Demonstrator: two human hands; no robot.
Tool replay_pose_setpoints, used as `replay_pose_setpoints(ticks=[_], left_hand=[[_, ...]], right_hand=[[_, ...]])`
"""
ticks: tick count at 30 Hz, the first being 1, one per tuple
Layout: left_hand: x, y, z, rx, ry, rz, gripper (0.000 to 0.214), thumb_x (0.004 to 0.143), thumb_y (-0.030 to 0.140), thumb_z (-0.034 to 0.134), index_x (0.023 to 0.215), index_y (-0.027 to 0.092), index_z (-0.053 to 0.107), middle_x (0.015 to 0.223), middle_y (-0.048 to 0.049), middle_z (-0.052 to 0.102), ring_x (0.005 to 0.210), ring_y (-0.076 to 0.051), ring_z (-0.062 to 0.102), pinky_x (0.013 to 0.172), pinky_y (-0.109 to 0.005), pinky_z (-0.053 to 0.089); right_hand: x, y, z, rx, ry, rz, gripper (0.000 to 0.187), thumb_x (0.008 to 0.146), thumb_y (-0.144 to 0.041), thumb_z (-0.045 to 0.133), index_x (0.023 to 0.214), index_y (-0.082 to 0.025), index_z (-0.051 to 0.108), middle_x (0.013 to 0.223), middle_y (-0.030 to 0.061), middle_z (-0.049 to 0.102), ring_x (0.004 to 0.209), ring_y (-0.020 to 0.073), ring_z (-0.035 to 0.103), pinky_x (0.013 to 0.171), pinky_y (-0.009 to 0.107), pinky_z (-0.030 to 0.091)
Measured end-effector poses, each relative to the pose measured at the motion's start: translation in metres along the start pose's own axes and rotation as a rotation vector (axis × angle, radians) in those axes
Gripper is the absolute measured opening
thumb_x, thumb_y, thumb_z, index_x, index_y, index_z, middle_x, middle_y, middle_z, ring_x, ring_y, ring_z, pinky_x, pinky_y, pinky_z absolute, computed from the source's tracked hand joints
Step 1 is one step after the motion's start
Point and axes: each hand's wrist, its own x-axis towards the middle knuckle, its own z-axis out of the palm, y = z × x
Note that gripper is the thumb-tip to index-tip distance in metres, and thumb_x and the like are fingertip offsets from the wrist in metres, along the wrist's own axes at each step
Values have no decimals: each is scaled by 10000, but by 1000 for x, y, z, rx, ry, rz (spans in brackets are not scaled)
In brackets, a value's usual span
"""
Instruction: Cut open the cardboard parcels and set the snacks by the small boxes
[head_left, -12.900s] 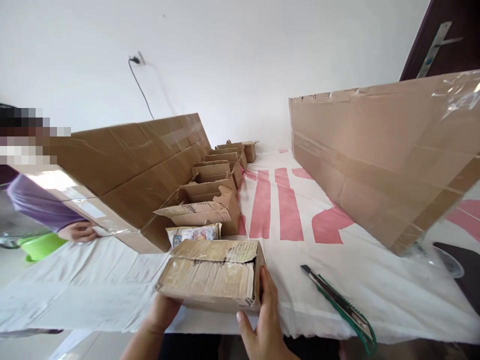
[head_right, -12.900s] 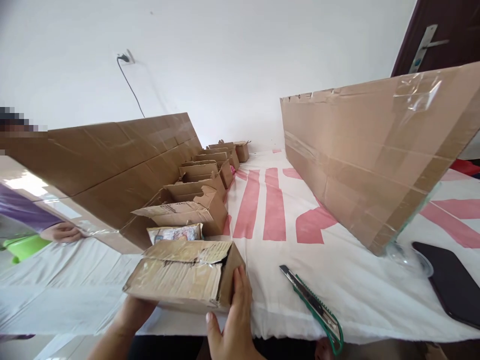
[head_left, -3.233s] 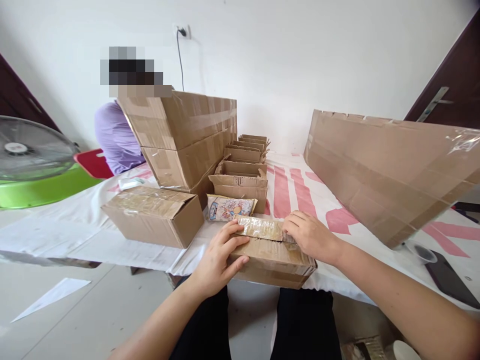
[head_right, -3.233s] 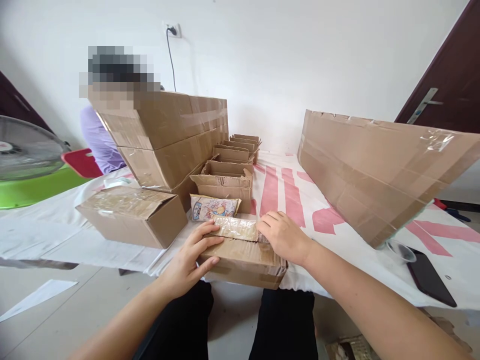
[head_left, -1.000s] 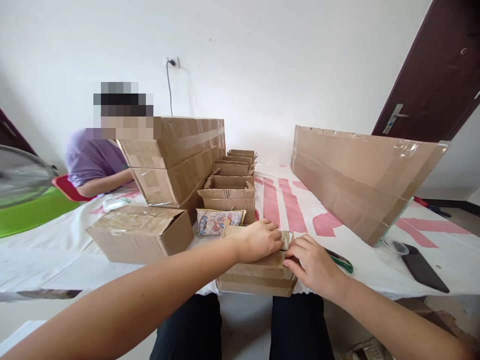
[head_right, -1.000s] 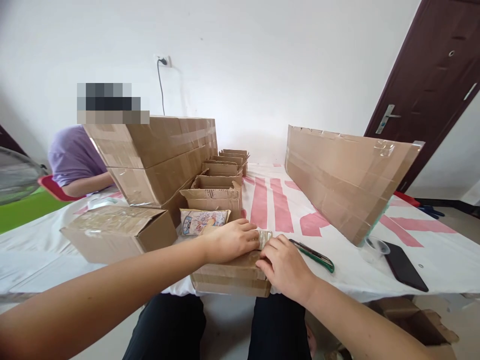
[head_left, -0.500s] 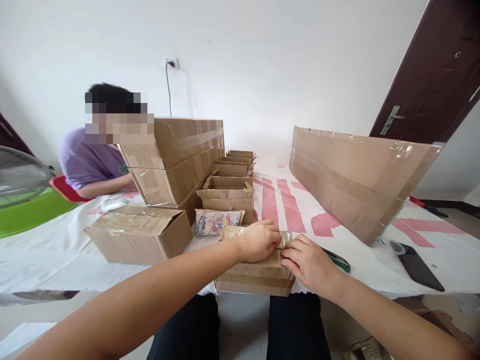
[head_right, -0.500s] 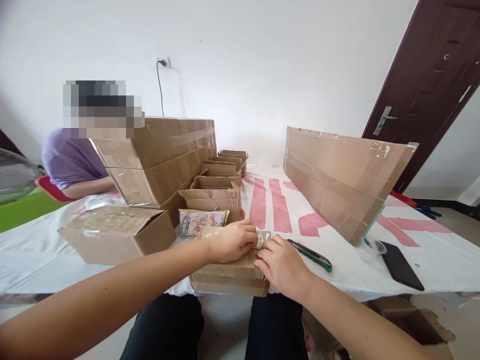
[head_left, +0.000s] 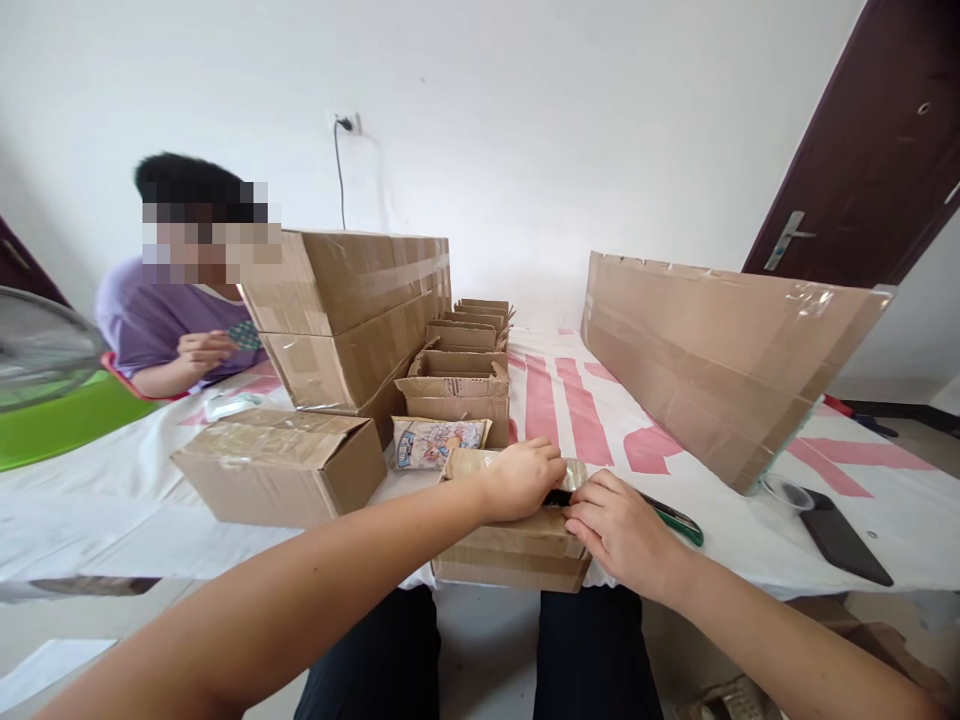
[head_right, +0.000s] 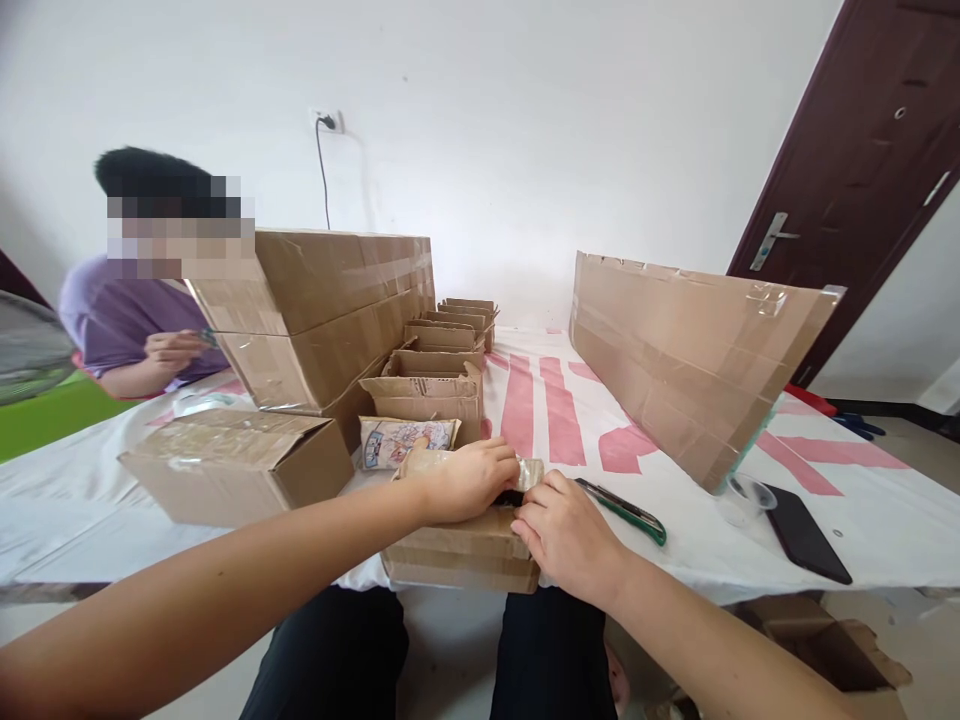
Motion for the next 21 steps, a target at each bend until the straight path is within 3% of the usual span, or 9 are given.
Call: replay_pose_setpoints(ticks=[3, 6, 11, 13, 16, 21], left_hand=[[4, 0, -5, -82, 22, -138, 89, 867, 119, 514, 829, 159, 585, 860, -54, 650, 846, -193, 597, 776, -305, 476], [3, -1, -14, -95, 46, -166, 76, 886, 138, 498, 872, 158, 570, 872, -45, 649, 842, -176, 603, 762, -283, 476], [-8, 0, -22, 112, 56, 127, 94, 888, 253, 546, 860, 171, 584, 842, -66, 651, 804, -215, 596, 765, -344, 467], [-10, -2, -22, 179, 73, 140, 102, 898, 204, 518, 839, 162, 591, 810, -73, 653, 775, -215, 601, 740, -344, 469], [-6, -8, -23, 150, 121, -10, 132, 904, 165, 488, 855, 153, 610, 806, -74, 672, 782, -213, 626, 734, -337, 483], [2, -13, -24, -63, 148, -333, 151, 868, 158, 524, 973, 169, 631, 894, -67, 723, 846, -216, 678, 743, -329, 520]], right_hand=[[-1, 0, 0, 3, -13, 6, 257, 956, -228, 471, 873, -188, 712, 854, 77, 681, 906, 228, 545, 811, 401, 473], [0, -2, -2, -15, -69, 33, 222, 950, -219, 478, 925, -181, 696, 877, 70, 699, 937, 244, 539, 828, 424, 455], [5, -8, -12, -7, -155, 69, 242, 939, -200, 484, 1122, -179, 640, 1039, 82, 703, 1007, 257, 541, 876, 446, 425], [8, -9, -13, 11, -170, 85, 240, 937, -204, 494, 1122, -186, 644, 1040, 84, 700, 1016, 252, 544, 885, 438, 421], [14, -9, -12, 38, -160, 125, 189, 917, -265, 559, 1048, -193, 675, 964, 78, 695, 992, 251, 550, 877, 429, 429], [20, -16, -16, 132, 12, 183, 90, 860, -211, 625, 937, -194, 669, 837, 41, 667, 866, 210, 561, 798, 364, 449]])
